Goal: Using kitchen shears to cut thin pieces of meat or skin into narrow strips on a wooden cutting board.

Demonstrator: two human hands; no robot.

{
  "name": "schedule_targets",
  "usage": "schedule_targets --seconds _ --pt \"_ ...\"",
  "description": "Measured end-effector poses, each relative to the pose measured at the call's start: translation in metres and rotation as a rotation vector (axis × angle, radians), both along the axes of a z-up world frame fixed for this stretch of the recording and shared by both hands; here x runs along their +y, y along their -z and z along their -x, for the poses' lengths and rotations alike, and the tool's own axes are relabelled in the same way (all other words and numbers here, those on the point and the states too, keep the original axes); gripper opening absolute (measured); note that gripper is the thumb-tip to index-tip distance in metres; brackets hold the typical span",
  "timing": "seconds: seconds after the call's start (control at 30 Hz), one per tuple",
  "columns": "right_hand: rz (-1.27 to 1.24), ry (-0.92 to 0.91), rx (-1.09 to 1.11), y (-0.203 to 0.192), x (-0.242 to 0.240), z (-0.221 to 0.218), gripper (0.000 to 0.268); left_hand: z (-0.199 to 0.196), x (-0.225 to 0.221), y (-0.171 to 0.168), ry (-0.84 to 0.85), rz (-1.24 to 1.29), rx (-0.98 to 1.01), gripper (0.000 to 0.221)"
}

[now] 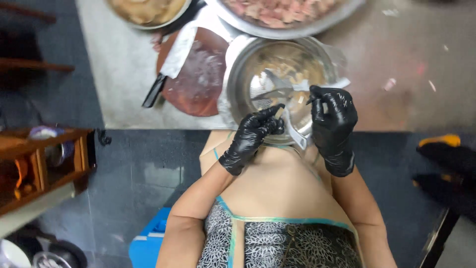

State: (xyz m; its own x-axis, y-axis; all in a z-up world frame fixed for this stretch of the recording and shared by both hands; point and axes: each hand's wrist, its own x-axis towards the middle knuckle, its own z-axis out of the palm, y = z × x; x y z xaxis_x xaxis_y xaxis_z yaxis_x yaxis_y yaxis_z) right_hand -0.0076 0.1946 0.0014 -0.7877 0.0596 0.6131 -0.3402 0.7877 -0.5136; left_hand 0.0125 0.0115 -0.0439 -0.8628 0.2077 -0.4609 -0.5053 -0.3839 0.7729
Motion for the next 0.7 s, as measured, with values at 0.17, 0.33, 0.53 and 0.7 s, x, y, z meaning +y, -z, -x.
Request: schedule_targets --seconds 0.17,0.33,0.53,0.7 --pt "0.247 -0.394 -0.237 -0.005 -0.08 0.054 0.027 0.021 -0.098 -0.036 -0.233 0.249 -0.21 0.021" --pt "0.499 -0.577 -0.657 0.042 -0.17 0.085 0.028 0.047 -0.229 0.109 -0.541 0.952 0.337 0.029" --pt "0.787 -0.44 -1.101 0.092 -0.195 0.107 0.017 0.108 -0.296 0.127 0.168 0.994 -0.196 0.045" --pt "0.95 -0.324 -1.246 0.115 -0.191 0.111 0.025 0.096 -0.278 0.106 0.173 0.867 -0.161 0.035"
